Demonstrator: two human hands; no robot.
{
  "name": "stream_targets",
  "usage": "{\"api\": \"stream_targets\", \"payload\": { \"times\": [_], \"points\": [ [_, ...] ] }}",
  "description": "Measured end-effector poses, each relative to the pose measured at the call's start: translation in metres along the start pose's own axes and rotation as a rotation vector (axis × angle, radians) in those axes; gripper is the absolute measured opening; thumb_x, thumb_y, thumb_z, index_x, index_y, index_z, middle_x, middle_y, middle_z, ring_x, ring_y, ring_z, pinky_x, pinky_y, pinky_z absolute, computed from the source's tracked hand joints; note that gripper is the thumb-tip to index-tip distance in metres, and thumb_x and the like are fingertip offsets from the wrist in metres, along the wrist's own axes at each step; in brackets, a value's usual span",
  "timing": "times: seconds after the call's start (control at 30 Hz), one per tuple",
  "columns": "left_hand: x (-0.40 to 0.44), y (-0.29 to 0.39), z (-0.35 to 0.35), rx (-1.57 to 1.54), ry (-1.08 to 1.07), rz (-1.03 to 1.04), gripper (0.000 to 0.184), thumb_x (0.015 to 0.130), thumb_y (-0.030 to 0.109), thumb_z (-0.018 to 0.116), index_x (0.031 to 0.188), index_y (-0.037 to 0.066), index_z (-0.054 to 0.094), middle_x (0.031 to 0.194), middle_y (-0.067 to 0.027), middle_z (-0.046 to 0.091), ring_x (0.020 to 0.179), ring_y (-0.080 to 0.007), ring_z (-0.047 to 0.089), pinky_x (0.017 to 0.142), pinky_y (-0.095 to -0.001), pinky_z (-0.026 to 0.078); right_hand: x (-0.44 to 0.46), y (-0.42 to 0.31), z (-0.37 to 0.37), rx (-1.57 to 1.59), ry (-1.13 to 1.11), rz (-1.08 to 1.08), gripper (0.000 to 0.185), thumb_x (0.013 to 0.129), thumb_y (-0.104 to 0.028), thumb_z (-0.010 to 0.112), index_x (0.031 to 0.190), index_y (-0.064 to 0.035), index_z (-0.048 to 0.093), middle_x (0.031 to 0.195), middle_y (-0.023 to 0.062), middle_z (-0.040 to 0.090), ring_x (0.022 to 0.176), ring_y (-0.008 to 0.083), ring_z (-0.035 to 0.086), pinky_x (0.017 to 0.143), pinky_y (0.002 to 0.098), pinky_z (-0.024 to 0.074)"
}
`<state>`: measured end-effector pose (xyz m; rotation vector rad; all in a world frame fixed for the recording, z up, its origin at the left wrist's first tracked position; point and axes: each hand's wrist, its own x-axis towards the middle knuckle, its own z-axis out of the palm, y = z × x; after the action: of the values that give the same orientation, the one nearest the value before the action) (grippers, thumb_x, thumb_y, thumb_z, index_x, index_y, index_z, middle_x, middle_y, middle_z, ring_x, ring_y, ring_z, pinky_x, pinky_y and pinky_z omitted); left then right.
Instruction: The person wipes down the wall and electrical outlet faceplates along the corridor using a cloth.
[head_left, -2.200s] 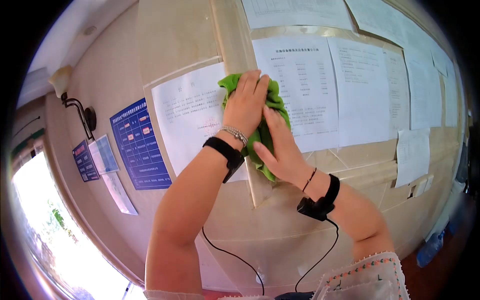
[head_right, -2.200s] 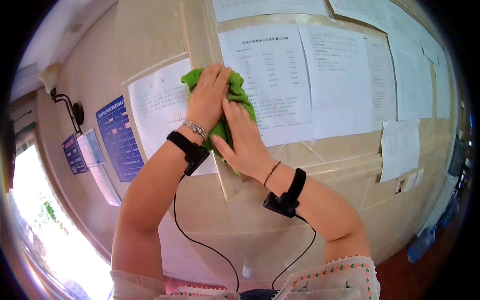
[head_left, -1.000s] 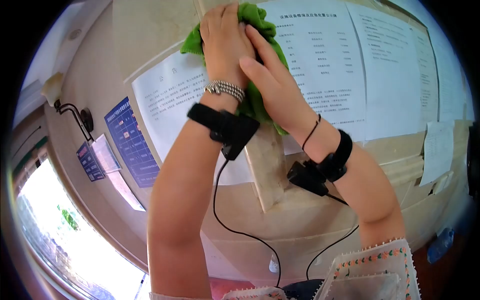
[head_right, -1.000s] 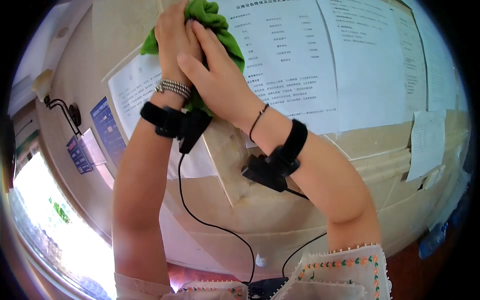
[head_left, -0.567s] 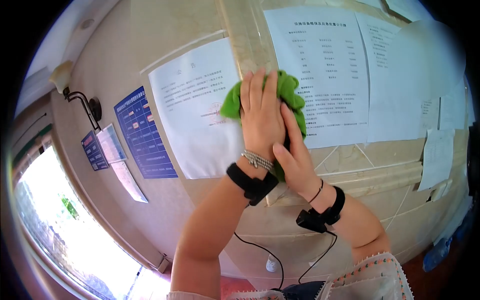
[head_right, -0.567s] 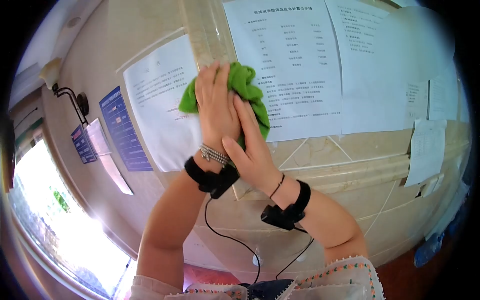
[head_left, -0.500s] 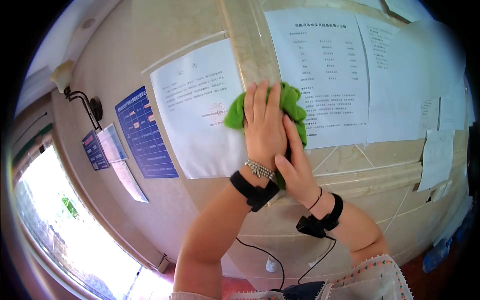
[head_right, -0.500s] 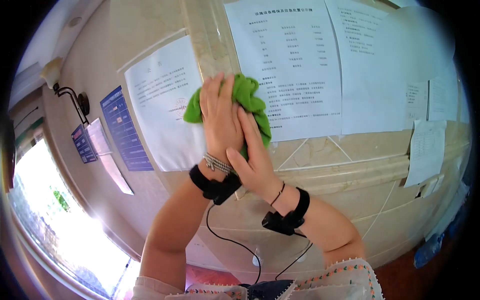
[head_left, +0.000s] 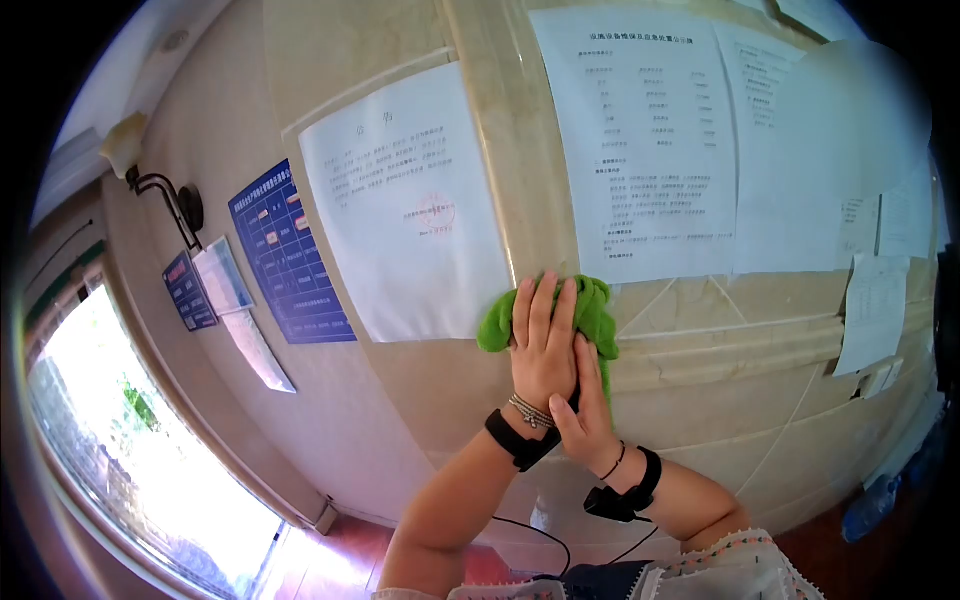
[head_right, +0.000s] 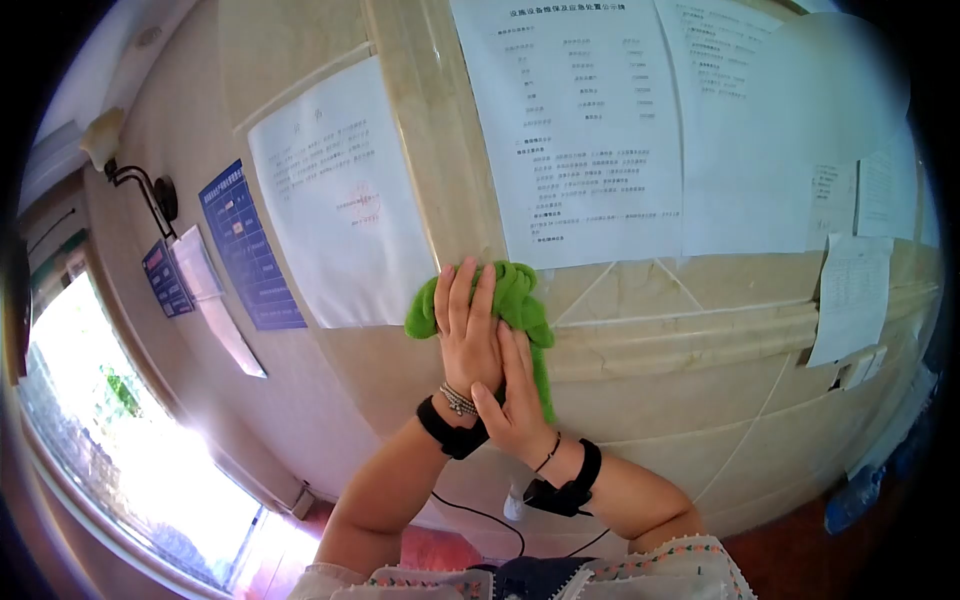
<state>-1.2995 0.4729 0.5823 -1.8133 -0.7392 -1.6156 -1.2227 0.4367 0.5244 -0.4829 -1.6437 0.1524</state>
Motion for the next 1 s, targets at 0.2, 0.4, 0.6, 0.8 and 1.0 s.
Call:
{"api": "stream_targets", "payload": {
  "times": [0.2, 0.4, 0.6, 0.8, 1.0],
  "points": [
    [-0.028, 0.001, 0.000, -0.037, -0.010, -0.027, 0.052, 0.077, 0.005, 0.057, 0.127, 0.006, 0.048, 0.134, -0.0129, 0.041, 0.128, -0.0345, 0.033, 0.101, -0.0438, 0.034, -0.024, 0.003, 0.005, -0.043, 0.008, 0.035, 0.066, 0.086, -0.021, 0.050, 0.135, 0.0116, 0.020, 0.138, 0.0278, 0.026, 0.130, 0.0409, 0.023, 0.107, 0.0456, 0.0164],
    [-0.059, -0.007, -0.010, -0.141, -0.004, -0.056, 0.050, 0.076, 0.004, 0.058, 0.125, 0.006, 0.049, 0.134, -0.0133, 0.041, 0.126, -0.0352, 0.035, 0.099, -0.0450, 0.036, -0.046, 0.020, 0.015, -0.196, -0.074, -0.061, 0.069, 0.084, -0.029, 0.051, 0.134, 0.0097, 0.023, 0.137, 0.0290, 0.026, 0.127, 0.0450, 0.025, 0.105, 0.0509, 0.0173],
    [-0.102, -0.032, -0.016, -0.125, 0.059, -0.101, 0.048, 0.079, 0.005, 0.057, 0.126, 0.006, 0.046, 0.135, -0.0128, 0.040, 0.127, -0.0341, 0.035, 0.100, -0.0445, 0.036, -0.074, 0.046, 0.035, -0.422, -0.196, -0.134, 0.071, 0.083, -0.037, 0.053, 0.136, 0.0021, 0.027, 0.136, 0.0270, 0.029, 0.124, 0.0459, 0.028, 0.102, 0.0540, 0.0213],
    [-0.137, -0.065, -0.036, 0.049, -0.030, -0.114, 0.051, 0.079, 0.007, 0.058, 0.128, 0.007, 0.045, 0.138, -0.0107, 0.037, 0.129, -0.0299, 0.034, 0.099, -0.0430, 0.036, -0.095, 0.070, 0.061, -0.549, -0.329, -0.121, 0.068, 0.084, -0.041, 0.055, 0.136, -0.0041, 0.033, 0.134, 0.0230, 0.033, 0.121, 0.0430, 0.035, 0.099, 0.0503, 0.0300],
    [-0.147, -0.096, -0.054, 0.199, 0.134, -0.150, 0.047, 0.080, 0.004, 0.056, 0.125, 0.006, 0.045, 0.132, -0.0148, 0.039, 0.121, -0.0352, 0.038, 0.096, -0.0434, 0.038, -0.077, 0.060, 0.090, -0.541, -0.430, -0.116, 0.060, 0.082, -0.037, 0.058, 0.133, -0.0103, 0.040, 0.131, 0.0218, 0.037, 0.119, 0.0413, 0.038, 0.099, 0.0478, 0.0317]
  ]
}}
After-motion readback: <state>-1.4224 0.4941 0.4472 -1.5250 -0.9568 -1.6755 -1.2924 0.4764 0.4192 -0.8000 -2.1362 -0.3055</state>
